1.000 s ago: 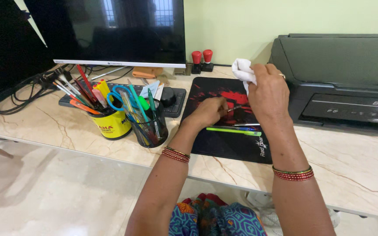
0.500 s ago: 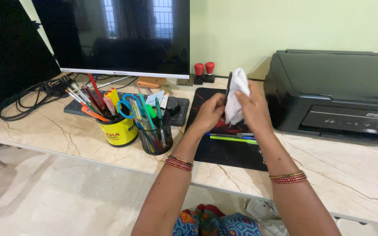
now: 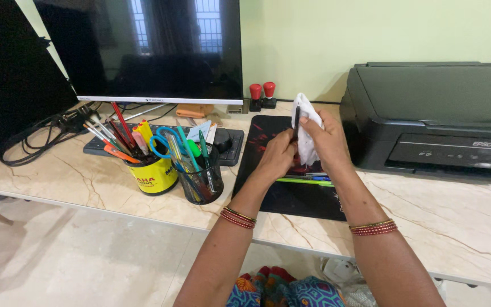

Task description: The person wipes a white cloth over a mousepad and then individually cleans pens, markers, and scissors with the cloth. Each item is wiped and placed into a mesh holder on the desk.

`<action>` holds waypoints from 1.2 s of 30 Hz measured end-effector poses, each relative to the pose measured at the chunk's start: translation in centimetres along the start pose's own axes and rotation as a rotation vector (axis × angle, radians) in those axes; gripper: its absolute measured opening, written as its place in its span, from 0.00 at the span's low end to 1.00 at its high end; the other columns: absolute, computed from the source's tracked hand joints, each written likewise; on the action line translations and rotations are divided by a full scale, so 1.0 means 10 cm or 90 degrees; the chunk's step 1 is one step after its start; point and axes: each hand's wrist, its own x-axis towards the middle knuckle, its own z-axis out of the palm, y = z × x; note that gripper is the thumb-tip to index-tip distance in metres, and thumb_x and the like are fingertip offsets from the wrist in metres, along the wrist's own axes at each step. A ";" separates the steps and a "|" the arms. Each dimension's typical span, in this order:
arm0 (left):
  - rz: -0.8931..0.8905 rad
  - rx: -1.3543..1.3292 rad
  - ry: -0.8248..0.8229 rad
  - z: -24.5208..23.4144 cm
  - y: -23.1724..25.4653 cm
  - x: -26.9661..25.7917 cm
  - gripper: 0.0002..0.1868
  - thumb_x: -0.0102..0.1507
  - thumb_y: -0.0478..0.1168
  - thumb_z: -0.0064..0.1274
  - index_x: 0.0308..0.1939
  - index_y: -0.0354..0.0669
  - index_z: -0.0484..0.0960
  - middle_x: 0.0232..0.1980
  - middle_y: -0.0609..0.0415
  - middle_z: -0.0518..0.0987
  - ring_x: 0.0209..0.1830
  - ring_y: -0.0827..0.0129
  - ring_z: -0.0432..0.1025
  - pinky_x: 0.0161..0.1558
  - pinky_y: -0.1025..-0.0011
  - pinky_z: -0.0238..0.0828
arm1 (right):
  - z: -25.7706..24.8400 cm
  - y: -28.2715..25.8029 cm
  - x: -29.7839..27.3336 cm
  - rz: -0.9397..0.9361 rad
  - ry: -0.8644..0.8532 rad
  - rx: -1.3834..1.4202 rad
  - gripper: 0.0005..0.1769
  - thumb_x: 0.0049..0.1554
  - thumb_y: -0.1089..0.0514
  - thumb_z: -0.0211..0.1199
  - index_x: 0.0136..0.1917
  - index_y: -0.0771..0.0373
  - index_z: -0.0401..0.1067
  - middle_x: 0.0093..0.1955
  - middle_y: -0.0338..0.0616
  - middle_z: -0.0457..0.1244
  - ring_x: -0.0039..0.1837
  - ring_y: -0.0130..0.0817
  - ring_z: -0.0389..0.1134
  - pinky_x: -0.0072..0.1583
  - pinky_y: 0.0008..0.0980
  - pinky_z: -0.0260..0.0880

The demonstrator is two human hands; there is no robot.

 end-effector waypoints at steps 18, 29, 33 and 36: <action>0.125 -0.004 0.059 -0.04 0.33 -0.04 0.13 0.64 0.33 0.54 0.51 0.35 0.74 0.46 0.39 0.78 0.47 0.45 0.76 0.47 0.59 0.71 | -0.19 0.00 0.14 -0.046 -0.004 0.191 0.11 0.65 0.62 0.58 0.60 0.65 0.70 0.46 0.36 0.67 0.44 0.19 0.67 0.47 0.22 0.68; 0.045 -0.121 0.046 -0.08 0.30 -0.03 0.07 0.67 0.34 0.53 0.46 0.37 0.83 0.37 0.52 0.78 0.31 0.71 0.76 0.34 0.73 0.73 | -0.19 -0.03 0.13 -0.055 0.002 0.234 0.09 0.67 0.60 0.57 0.59 0.63 0.69 0.46 0.36 0.66 0.44 0.19 0.66 0.46 0.23 0.68; 0.005 -0.151 0.038 -0.05 0.26 -0.01 0.08 0.69 0.36 0.51 0.48 0.36 0.83 0.37 0.54 0.80 0.26 0.74 0.74 0.30 0.74 0.71 | -0.17 0.00 0.13 -0.033 -0.017 0.218 0.09 0.66 0.60 0.58 0.59 0.64 0.69 0.46 0.36 0.67 0.44 0.19 0.67 0.47 0.23 0.69; 0.002 -0.173 0.056 -0.06 0.21 -0.01 0.08 0.68 0.36 0.53 0.46 0.35 0.83 0.37 0.54 0.80 0.27 0.76 0.74 0.31 0.75 0.72 | -0.17 0.02 0.12 -0.024 -0.036 0.197 0.09 0.65 0.60 0.59 0.58 0.64 0.69 0.46 0.36 0.67 0.44 0.19 0.67 0.47 0.23 0.68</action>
